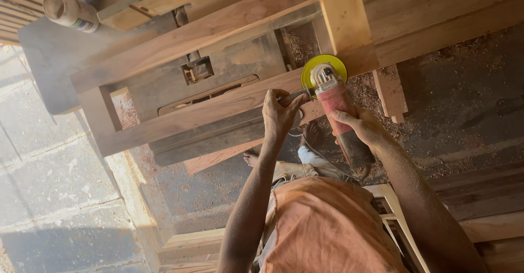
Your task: The person is using a power sander to smooth the surfaces and edges of a wooden frame while holding it steady by hand on a workbench.
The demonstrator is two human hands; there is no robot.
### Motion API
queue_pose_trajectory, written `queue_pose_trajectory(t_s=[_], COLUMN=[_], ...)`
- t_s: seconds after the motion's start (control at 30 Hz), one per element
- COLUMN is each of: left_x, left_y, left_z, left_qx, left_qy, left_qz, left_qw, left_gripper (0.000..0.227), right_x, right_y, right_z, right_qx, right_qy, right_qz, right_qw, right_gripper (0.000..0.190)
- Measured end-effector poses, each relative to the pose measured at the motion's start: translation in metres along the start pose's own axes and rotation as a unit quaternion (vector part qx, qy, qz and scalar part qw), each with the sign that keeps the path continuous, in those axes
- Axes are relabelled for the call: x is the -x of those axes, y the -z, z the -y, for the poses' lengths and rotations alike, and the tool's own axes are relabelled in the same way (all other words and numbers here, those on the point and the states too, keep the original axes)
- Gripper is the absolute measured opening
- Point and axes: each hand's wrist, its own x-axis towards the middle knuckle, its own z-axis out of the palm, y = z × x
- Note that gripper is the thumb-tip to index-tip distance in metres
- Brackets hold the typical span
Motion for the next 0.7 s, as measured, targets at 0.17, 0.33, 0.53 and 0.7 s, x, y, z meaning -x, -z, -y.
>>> queue_pose_trajectory(t_s=[0.17,0.33,0.53,0.7], left_x=[-0.008,-0.016,-0.027,-0.033], left_y=[-0.024,-0.054,-0.088,-0.114], left_z=[-0.012,-0.028,-0.049,-0.064], left_qx=[0.009,-0.008,0.011,0.037], left_qy=[-0.015,-0.092,-0.018,-0.032], left_qz=[0.02,0.021,0.093,0.148], left_qw=[1.0,0.996,0.995,0.988], left_gripper=[0.065,0.062,0.064,0.059], right_x=[0.0,0.002,0.001,0.006], right_y=[0.024,0.051,0.088,0.113], right_z=[0.001,0.001,-0.001,-0.007], right_qx=[-0.011,-0.032,-0.02,-0.019], right_qy=[0.005,-0.006,-0.007,0.011], right_qz=[-0.013,-0.043,-0.075,-0.083], right_qw=[1.0,0.999,0.997,0.996], right_gripper=[0.059,0.063,0.065,0.066])
